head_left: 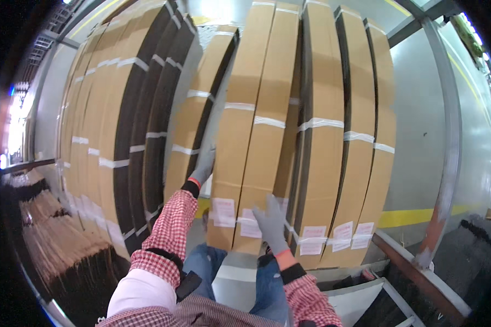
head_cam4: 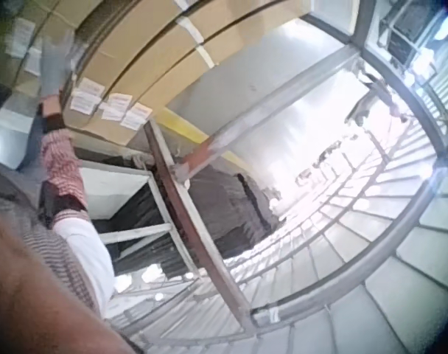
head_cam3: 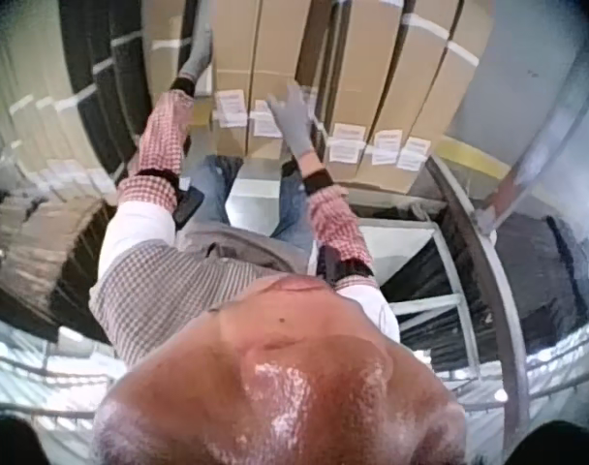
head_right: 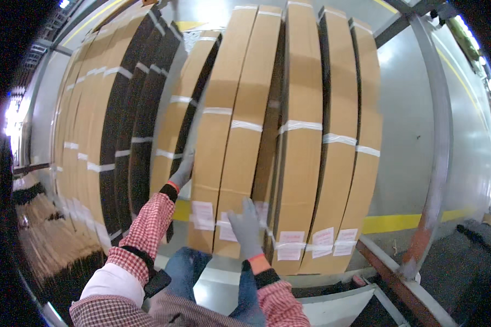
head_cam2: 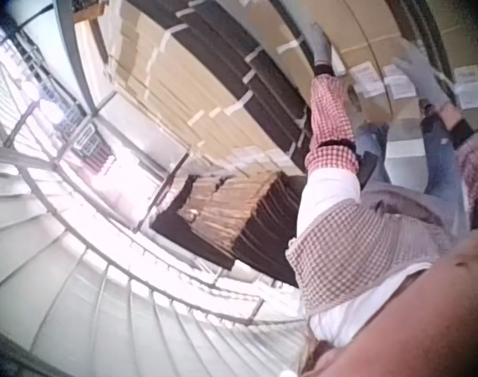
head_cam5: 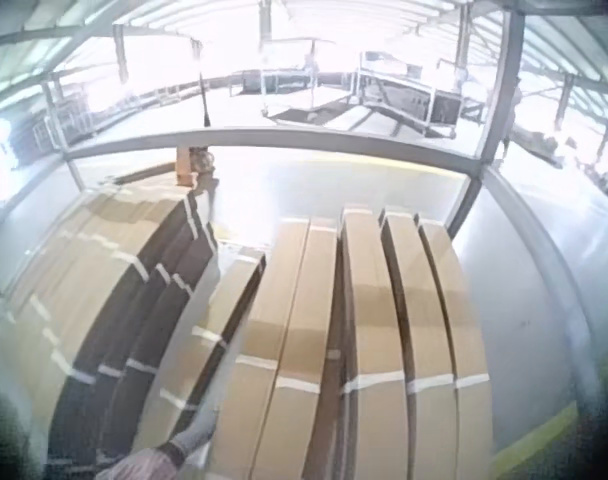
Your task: The person labels and wraps long cardboard strips at a manufacturing facility.
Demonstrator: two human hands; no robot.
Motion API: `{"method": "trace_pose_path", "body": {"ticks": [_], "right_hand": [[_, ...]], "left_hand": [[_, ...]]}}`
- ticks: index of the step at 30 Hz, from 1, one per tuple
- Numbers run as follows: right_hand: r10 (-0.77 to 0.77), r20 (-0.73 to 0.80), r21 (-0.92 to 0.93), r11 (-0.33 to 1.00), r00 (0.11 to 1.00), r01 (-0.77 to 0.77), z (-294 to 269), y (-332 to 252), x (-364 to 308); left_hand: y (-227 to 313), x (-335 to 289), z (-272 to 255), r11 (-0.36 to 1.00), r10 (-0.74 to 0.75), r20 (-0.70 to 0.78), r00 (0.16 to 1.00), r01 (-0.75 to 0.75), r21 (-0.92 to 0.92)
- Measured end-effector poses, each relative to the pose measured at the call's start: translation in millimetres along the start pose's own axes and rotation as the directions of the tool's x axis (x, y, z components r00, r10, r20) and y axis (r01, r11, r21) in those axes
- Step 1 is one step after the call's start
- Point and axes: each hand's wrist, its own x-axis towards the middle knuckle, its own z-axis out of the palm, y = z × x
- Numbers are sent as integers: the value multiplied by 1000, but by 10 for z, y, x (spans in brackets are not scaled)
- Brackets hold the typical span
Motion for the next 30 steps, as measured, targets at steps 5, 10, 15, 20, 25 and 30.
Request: {"method": "trace_pose_path", "body": {"ticks": [5,10,15,20,25,30], "right_hand": [[211,-7,311,929,977,-198,-403,156,-54],[-199,-500,-278,959,843,62,-1767,-180,704],[28,-792,-167,951,610,-261,-2361,1328,547],[429,-298,438,855,853,-278,-2417,2183,596],[385,-226,158,921,895,-356,-2720,2819,269],[399,-338,178,917,853,-358,-2678,2313,394]], "left_hand": [[-270,-178,112,972,112,-85,990,-91,218],[355,-468,502,687,509,-141,849,-303,660],[1007,-565,1822,858,162,349,923,-306,412],[611,297,2487,981,82,233,969,-120,155],[565,471,3264,937,199,434,879,-300,177],[517,414,3198,943,212,411,887,-297,154]]}}
